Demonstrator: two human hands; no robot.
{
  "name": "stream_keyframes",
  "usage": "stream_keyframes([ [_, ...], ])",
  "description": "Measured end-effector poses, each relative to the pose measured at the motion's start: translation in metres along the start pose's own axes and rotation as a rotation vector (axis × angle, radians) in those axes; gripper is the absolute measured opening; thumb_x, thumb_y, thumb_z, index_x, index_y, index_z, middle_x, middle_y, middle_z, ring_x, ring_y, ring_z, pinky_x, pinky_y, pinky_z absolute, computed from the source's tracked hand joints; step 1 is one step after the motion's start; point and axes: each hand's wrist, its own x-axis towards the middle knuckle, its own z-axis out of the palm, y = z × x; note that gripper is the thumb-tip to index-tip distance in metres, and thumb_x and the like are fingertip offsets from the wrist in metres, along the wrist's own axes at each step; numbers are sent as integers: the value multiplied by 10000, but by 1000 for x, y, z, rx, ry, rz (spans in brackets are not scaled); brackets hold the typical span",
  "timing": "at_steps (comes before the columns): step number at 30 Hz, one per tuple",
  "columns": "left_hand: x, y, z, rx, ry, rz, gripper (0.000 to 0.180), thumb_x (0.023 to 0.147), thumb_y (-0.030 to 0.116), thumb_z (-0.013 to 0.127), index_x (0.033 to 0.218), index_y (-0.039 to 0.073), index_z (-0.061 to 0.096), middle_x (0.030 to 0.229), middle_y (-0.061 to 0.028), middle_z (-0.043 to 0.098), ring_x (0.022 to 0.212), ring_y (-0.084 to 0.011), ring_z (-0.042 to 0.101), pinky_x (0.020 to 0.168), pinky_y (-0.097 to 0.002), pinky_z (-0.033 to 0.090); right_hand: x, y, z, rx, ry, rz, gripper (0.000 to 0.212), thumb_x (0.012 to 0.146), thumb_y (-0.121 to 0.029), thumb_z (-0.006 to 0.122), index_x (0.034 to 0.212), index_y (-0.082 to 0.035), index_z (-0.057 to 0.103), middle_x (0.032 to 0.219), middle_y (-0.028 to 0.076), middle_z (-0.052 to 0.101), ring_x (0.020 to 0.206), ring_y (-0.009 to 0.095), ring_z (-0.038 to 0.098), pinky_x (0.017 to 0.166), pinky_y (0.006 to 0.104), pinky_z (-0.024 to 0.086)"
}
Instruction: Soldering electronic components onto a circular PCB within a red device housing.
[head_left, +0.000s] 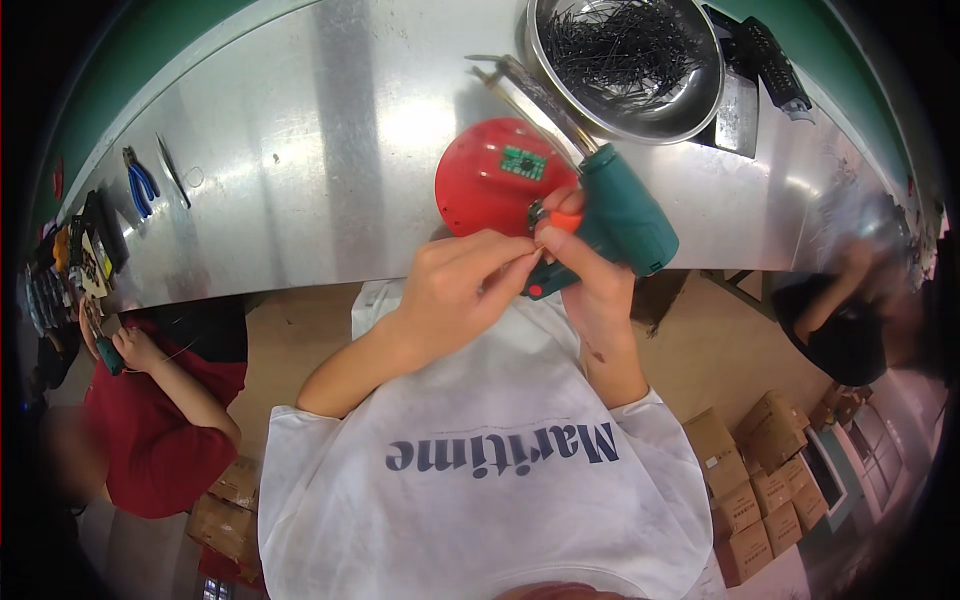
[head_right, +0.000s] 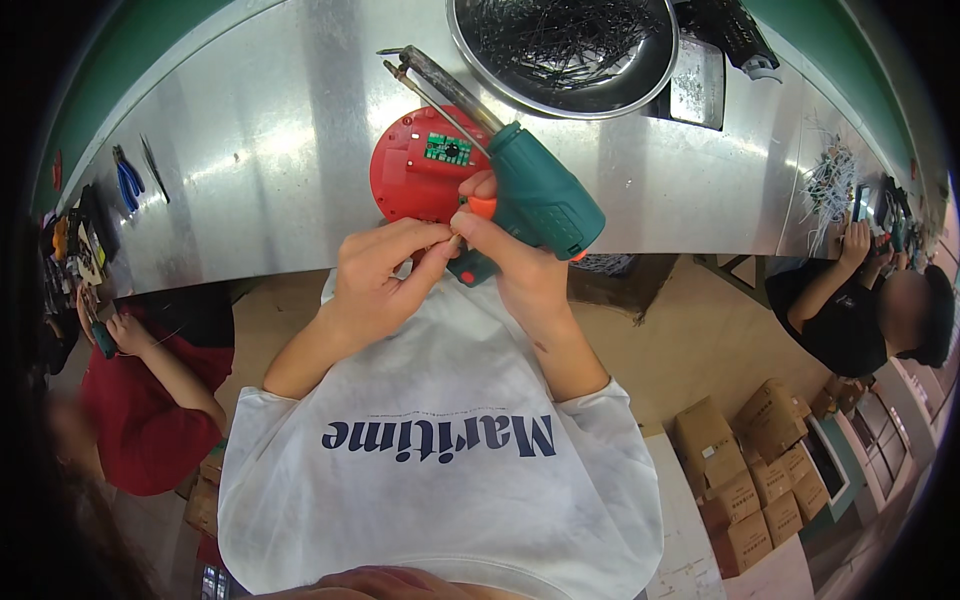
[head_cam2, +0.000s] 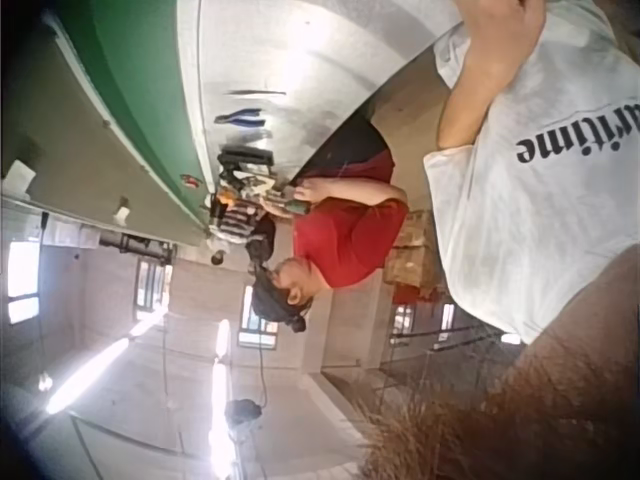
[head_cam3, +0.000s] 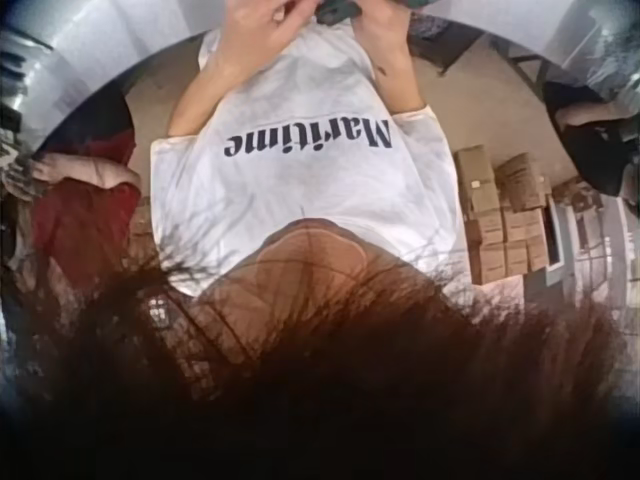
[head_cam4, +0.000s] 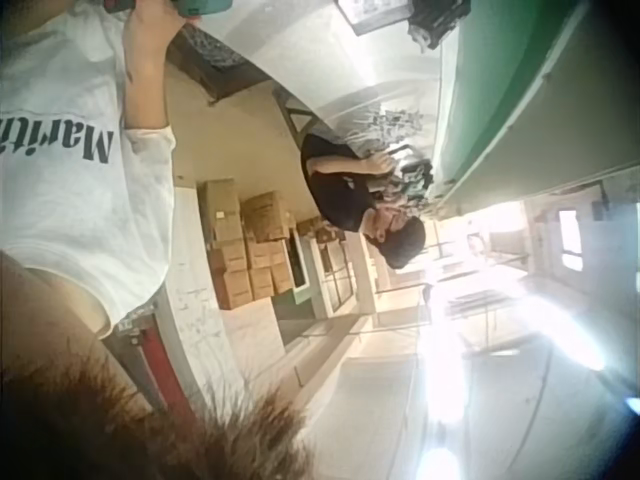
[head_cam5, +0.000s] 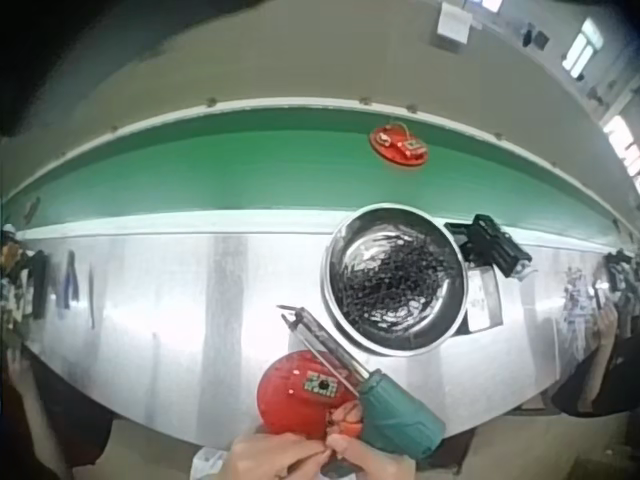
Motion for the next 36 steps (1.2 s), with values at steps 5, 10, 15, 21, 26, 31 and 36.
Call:
stream_keyframes([
  [5, 0, -1, 4, -4, 68, 21, 89, 770, -2, 689, 855, -8, 665, 695, -86, 634, 509, -187, 578, 464, -290, 444, 0, -1, 0, 33, -11, 11, 305, 739, 64, 641, 1018, -15, 545, 1035, 109, 570, 806, 152, 596, 688, 252, 467],
  [10, 1, -1, 5, 7, 78, 58, 84, 766, 2, 693, 844, -2, 664, 688, -79, 630, 493, -180, 568, 449, -289, 436, -1, -5, -1, 105, 6, 134, 286, 754, 40, 631, 1020, -15, 541, 1043, 107, 569, 802, 148, 590, 686, 249, 456],
  [15, 2, -1, 4, 16, 72, 74, 84, 761, 2, 696, 838, 1, 663, 682, -75, 629, 486, -176, 565, 439, -285, 429, -1, -4, 1, 47, 3, 95, 293, 757, 45, 625, 1030, -14, 536, 1046, 108, 568, 799, 148, 591, 687, 249, 454],
  [21, 2, 0, 3, 23, 88, 71, 86, 752, 3, 703, 830, 6, 665, 677, -74, 627, 478, -175, 558, 435, -284, 424, -2, -3, -3, 70, -17, 86, 310, 759, 47, 635, 1047, -9, 535, 1056, 108, 566, 819, 153, 594, 708, 254, 462],
  [26, 1, 5, -2, 62, 3, 25, 123, 763, -37, 683, 884, -18, 672, 724, -110, 658, 576, -182, 619, 516, -266, 466, -6, 5, -9, -56, -24, -98, 329, 748, 98, 684, 1037, 2, 561, 1042, 108, 589, 839, 124, 613, 738, 251, 491],
  [31, -1, -6, 9, 107, 156, 127, 130, 720, -1, 723, 842, -5, 677, 728, -103, 659, 528, -210, 584, 476, -300, 446, -7, 10, -9, -126, -19, -232, 331, 761, 119, 681, 1039, 1, 545, 1068, 112, 573, 838, 130, 619, 777, 258, 489],
  [36, 1, -6, 5, 216, 130, 247, 201, 703, -55, 712, 897, -3, 692, 734, -106, 665, 577, -227, 616, 520, -309, 468, -8, 7, -11, -121, -19, -215, 354, 763, 118, 660, 1077, 9, 537, 1062, 118, 573, 857, 156, 613, 781, 272, 487],
])
